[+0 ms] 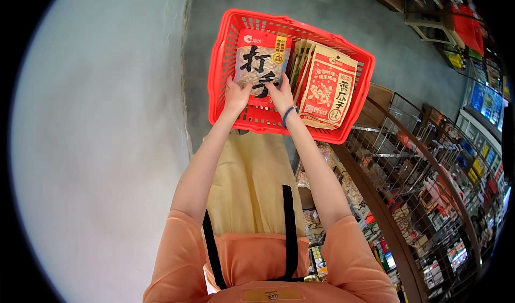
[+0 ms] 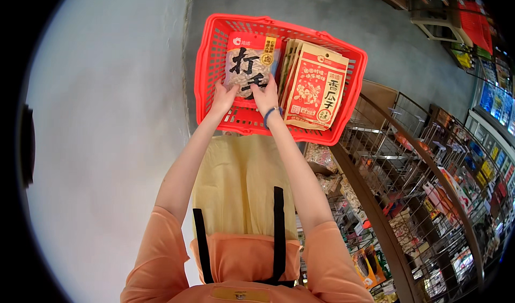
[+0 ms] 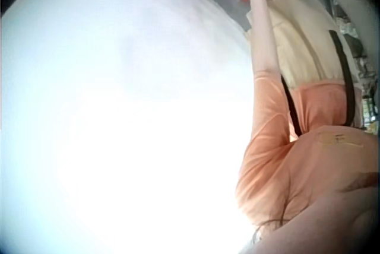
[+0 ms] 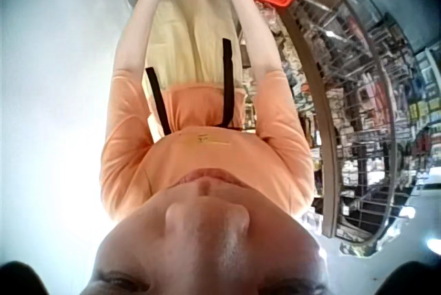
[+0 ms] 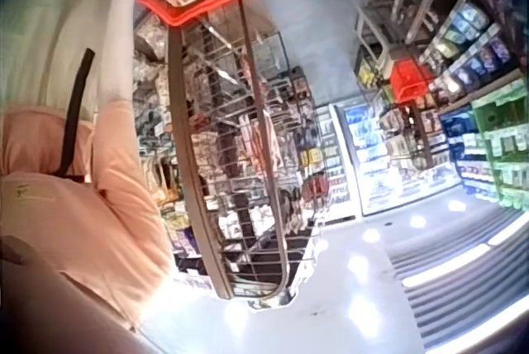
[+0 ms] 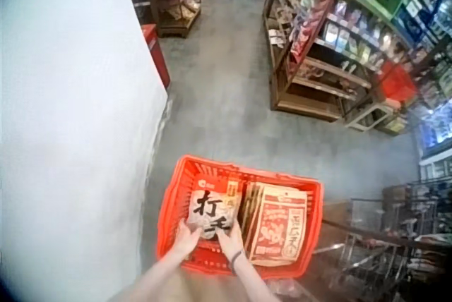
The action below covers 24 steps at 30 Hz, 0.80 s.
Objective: The person restocks a shelf by taking snack bags from a red basket and hanging them onto display hooks by hand, then straightens the remaining snack bags inside the basket.
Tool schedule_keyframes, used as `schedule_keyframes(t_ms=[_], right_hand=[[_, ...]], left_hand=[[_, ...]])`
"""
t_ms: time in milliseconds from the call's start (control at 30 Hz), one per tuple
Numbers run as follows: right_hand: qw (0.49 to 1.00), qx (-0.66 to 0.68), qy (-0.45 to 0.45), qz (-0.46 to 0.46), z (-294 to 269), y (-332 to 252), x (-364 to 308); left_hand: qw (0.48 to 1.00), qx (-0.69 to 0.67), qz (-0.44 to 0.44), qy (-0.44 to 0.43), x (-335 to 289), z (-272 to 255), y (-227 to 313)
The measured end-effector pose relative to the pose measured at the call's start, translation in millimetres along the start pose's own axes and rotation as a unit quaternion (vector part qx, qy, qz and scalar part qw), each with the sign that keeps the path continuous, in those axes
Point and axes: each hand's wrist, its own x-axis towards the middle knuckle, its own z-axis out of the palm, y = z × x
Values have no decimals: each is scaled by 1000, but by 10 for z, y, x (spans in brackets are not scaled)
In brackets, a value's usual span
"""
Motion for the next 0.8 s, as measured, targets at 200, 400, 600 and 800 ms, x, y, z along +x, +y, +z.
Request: schedule_keyframes(t_ms=[200, 400, 600, 800], right_hand=[[988, 4, -12, 156, 227, -245, -10], [984, -42, -39, 167, -198, 78, 68], [984, 30, -50, 170, -131, -87, -91], [963, 153, -94, 202, -383, -386, -296]], left_hand=[[1000, -9, -7, 2, 191, -137, -412], [981, -126, -35, -142, -39, -134, 29], [989, -89, 6, -117, -216, -447, 34], [974, -115, -36, -191, -524, -707, 465]])
